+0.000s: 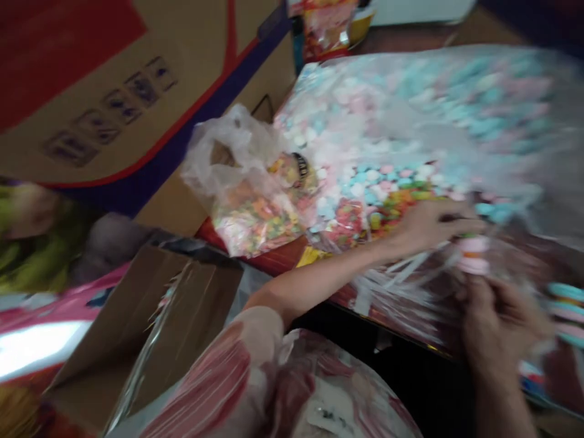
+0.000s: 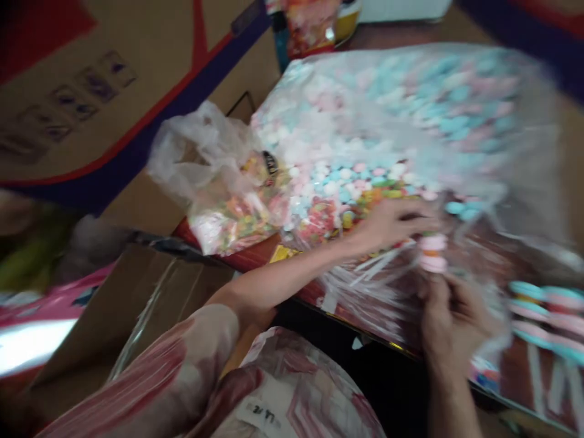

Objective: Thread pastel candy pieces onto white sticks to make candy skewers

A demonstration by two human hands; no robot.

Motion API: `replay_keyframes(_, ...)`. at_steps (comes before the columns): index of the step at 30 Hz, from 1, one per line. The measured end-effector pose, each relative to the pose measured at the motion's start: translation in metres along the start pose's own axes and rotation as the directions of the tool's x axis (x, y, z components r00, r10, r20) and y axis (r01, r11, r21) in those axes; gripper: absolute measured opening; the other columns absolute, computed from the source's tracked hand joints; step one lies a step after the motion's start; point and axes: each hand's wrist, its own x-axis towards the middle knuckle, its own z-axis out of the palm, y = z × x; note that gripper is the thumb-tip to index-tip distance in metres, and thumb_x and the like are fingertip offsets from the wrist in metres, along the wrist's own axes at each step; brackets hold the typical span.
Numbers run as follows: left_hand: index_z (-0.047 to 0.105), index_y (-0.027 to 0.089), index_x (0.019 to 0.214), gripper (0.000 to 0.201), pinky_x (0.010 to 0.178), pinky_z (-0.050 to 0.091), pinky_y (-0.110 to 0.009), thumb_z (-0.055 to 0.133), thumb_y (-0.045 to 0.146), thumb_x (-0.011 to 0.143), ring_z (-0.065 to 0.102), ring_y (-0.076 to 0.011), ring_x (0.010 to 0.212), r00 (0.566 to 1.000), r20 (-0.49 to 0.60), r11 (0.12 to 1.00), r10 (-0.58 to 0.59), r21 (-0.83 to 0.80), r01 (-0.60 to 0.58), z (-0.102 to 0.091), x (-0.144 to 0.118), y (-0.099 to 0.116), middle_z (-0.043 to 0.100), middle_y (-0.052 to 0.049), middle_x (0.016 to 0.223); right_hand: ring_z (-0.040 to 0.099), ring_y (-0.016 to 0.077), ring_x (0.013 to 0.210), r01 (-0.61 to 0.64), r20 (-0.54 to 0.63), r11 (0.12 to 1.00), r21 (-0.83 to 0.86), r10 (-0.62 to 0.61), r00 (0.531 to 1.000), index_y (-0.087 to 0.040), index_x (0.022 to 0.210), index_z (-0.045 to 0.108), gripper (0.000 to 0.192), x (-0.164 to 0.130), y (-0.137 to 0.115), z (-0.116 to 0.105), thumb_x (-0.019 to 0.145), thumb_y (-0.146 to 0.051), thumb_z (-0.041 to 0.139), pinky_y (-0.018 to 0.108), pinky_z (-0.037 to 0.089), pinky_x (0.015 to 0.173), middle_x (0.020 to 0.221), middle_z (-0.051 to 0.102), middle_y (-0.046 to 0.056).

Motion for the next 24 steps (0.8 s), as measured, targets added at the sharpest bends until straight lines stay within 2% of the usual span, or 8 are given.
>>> replay_keyframes(1, 0.071, 0.017, 0.08, 0.015, 0.081, 0.051, -0.026, 0.061, 0.02, 0.091, 0.068, -0.0139, 0.088, 0.997, -0.061, 0.997, 0.038, -0.07, -0.043, 0.0, -0.002, 0.001, 0.075, -0.003, 0.09, 0.05, 0.0226, 0.056, -0.027, 0.041, 1.0, -0.006, 0.027, 0.999, -0.026, 0.074, 0.065, 0.018, 0.001, -0.007, 0.002, 0.088, -0.038, 0.063, 0.04, 0.04, 0.061, 0.062, 0.055, 0.004)
replay_keyframes(2, 0.07, 0.018, 0.076, 0.015, 0.076, 0.051, -0.027, 0.064, 0.021, 0.089, 0.066, -0.0147, 0.081, 0.997, -0.06, 0.992, 0.049, -0.115, -0.056, 0.0, -0.003, 0.001, 0.073, -0.003, 0.082, 0.049, 0.0206, 0.056, -0.033, 0.058, 0.999, 0.025, 0.031, 0.998, -0.024, 0.077, 0.065, 0.018, 0.002, -0.01, 0.004, 0.089, -0.037, 0.062, 0.038, 0.041, 0.06, 0.063, 0.055, 0.003)
replay_keyframes(4, 0.07, 0.018, 0.074, 0.008, 0.074, 0.049, -0.028, 0.071, 0.02, 0.081, 0.064, -0.0154, 0.077, 0.992, -0.123, 0.971, -0.035, -0.237, 0.005, 0.001, -0.002, -0.004, 0.07, -0.001, 0.078, 0.048, 0.0172, 0.055, -0.037, 0.079, 0.998, 0.048, 0.033, 0.996, -0.021, 0.077, 0.065, 0.023, 0.005, -0.01, 0.008, 0.09, -0.039, 0.059, 0.033, 0.041, 0.056, 0.06, 0.054, 0.001)
replay_keyframes(6, 0.069, 0.017, 0.077, 0.005, 0.074, 0.049, -0.028, 0.074, 0.019, 0.076, 0.064, -0.0146, 0.075, 0.992, -0.115, 0.947, -0.06, -0.321, 0.019, 0.004, 0.003, -0.009, 0.07, -0.001, 0.077, 0.047, 0.0142, 0.054, -0.047, 0.068, 0.998, 0.044, 0.044, 0.997, -0.02, 0.08, 0.064, 0.025, 0.008, -0.004, 0.01, 0.093, -0.039, 0.055, 0.029, 0.04, 0.055, 0.06, 0.053, -0.002)
replay_keyframes(8, 0.07, 0.018, 0.089, 0.023, 0.072, 0.049, -0.027, 0.08, 0.024, 0.07, 0.064, -0.0141, 0.074, 0.97, -0.094, 0.869, -0.224, -0.47, 0.155, 0.006, 0.006, -0.011, 0.071, -0.001, 0.081, 0.045, 0.0123, 0.053, -0.042, 0.066, 0.998, 0.053, 0.039, 0.997, -0.019, 0.081, 0.063, 0.025, 0.009, 0.001, 0.01, 0.095, -0.037, 0.053, 0.026, 0.039, 0.055, 0.06, 0.051, -0.004)
replay_keyframes(10, 0.071, 0.017, 0.092, 0.032, 0.071, 0.048, -0.025, 0.084, 0.031, 0.066, 0.063, -0.0128, 0.074, 0.953, -0.028, 0.813, -0.301, -0.529, 0.241, 0.008, 0.004, -0.008, 0.071, -0.001, 0.082, 0.044, 0.0115, 0.054, -0.032, 0.071, 0.998, 0.055, 0.028, 0.997, -0.019, 0.081, 0.062, 0.024, 0.008, 0.003, 0.01, 0.097, -0.034, 0.052, 0.025, 0.038, 0.055, 0.06, 0.049, -0.005)
replay_keyframes(16, 0.073, 0.017, 0.083, 0.028, 0.074, 0.05, -0.024, 0.086, 0.036, 0.067, 0.062, -0.0116, 0.077, 0.93, 0.146, 0.729, -0.338, -0.584, 0.357, 0.012, -0.004, 0.002, 0.069, -0.001, 0.083, 0.042, 0.0113, 0.056, 0.014, 0.078, 0.998, 0.065, -0.019, 0.997, -0.019, 0.081, 0.06, 0.023, 0.006, 0.0, 0.009, 0.099, -0.029, 0.05, 0.025, 0.034, 0.056, 0.062, 0.047, -0.004)
replay_keyframes(24, 0.075, 0.015, 0.078, 0.025, 0.071, 0.05, -0.022, 0.088, 0.032, 0.066, 0.06, -0.0103, 0.072, 0.889, 0.229, 0.662, -0.396, -0.599, 0.449, 0.024, -0.009, 0.004, 0.067, -0.002, 0.077, 0.045, 0.0121, 0.059, 0.026, 0.062, 0.997, 0.077, -0.031, 0.998, -0.02, 0.083, 0.06, 0.023, 0.007, -0.002, 0.008, 0.099, -0.027, 0.045, 0.025, 0.036, 0.059, 0.066, 0.05, -0.003)
